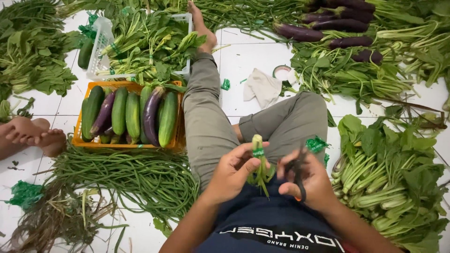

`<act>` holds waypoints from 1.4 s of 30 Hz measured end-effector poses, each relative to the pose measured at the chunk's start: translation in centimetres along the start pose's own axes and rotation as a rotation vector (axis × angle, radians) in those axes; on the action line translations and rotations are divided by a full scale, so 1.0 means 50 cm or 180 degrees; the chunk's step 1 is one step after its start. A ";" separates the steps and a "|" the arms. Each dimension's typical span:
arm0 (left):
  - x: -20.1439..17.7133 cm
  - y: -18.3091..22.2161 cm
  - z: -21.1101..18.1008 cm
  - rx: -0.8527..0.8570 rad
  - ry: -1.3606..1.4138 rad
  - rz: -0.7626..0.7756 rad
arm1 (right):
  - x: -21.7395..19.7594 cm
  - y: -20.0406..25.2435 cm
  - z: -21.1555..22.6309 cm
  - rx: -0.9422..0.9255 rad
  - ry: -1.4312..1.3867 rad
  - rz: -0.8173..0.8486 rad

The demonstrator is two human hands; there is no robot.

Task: Bundling bunches of leafy green vegetables using green tape and scissors while sitting on the floor.

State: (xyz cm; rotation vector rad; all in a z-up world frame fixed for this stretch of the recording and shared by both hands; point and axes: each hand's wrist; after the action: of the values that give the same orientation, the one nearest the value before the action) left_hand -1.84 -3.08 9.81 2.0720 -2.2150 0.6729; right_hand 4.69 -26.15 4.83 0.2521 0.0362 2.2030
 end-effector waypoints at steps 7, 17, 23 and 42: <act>0.019 0.013 0.046 -0.0111 0.0059 -0.0053 | 0.041 -0.006 0.066 -0.0528 0.0367 -0.0595; 0.030 0.014 0.085 0.0166 -0.0187 -0.0483 | 0.078 -0.021 0.094 -0.1058 0.0816 -0.1015; 0.022 0.019 0.094 0.0131 -0.0299 -0.0455 | 0.080 -0.025 0.088 -0.1137 0.1063 -0.1243; 0.031 0.014 0.127 -0.0393 0.1463 -0.0311 | 0.015 -0.038 0.008 -0.0770 0.0035 -0.0987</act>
State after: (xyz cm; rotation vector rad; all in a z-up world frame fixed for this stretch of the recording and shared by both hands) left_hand -1.03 -6.63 4.37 1.7369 -1.8399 0.8735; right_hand 5.84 -24.47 5.15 0.0912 -0.1733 1.8787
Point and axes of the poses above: each hand's wrist, its own y-axis away from the middle knuckle, its own x-axis out of the palm, z = x × y, and after that the axes turned 12 degrees about x, right-handed
